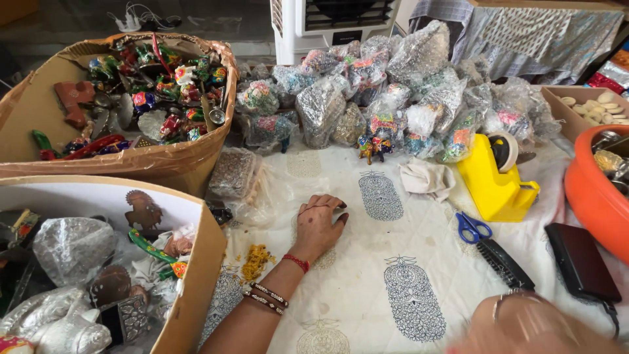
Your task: The person wraps small animal figurines in bubble wrap, using tape and scissors to secure them, and places them into a cardboard box.
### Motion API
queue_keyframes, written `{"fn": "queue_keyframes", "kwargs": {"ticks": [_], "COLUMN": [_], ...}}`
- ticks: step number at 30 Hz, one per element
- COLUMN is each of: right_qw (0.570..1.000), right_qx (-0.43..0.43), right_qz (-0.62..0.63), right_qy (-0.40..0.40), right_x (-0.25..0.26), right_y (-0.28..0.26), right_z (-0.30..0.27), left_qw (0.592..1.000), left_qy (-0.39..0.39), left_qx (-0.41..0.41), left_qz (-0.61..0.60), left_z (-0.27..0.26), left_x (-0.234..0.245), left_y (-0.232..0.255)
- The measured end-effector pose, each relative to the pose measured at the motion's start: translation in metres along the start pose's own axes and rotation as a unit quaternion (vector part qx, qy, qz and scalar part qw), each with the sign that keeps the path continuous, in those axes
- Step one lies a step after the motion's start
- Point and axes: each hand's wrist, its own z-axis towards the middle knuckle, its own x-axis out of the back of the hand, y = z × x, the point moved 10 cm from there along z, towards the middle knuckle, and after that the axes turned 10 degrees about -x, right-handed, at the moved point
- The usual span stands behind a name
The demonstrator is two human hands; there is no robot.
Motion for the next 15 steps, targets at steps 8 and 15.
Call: {"fn": "queue_keyframes", "kwargs": {"ticks": [8,15], "right_qw": [0.943,0.808], "right_qx": [-0.201,-0.234], "right_qz": [-0.264,-0.537], "right_qy": [0.011,0.07], "right_x": [0.102,0.141], "right_y": [0.375,0.533], "right_z": [0.02,-0.033], "left_qw": [1.0,1.0], "left_qy": [-0.002,0.008], "left_qx": [0.007,-0.001], "left_qz": [-0.003,0.007], "left_z": [0.0,0.003], "left_x": [-0.001,-0.001], "left_y": [-0.001,-0.003]}}
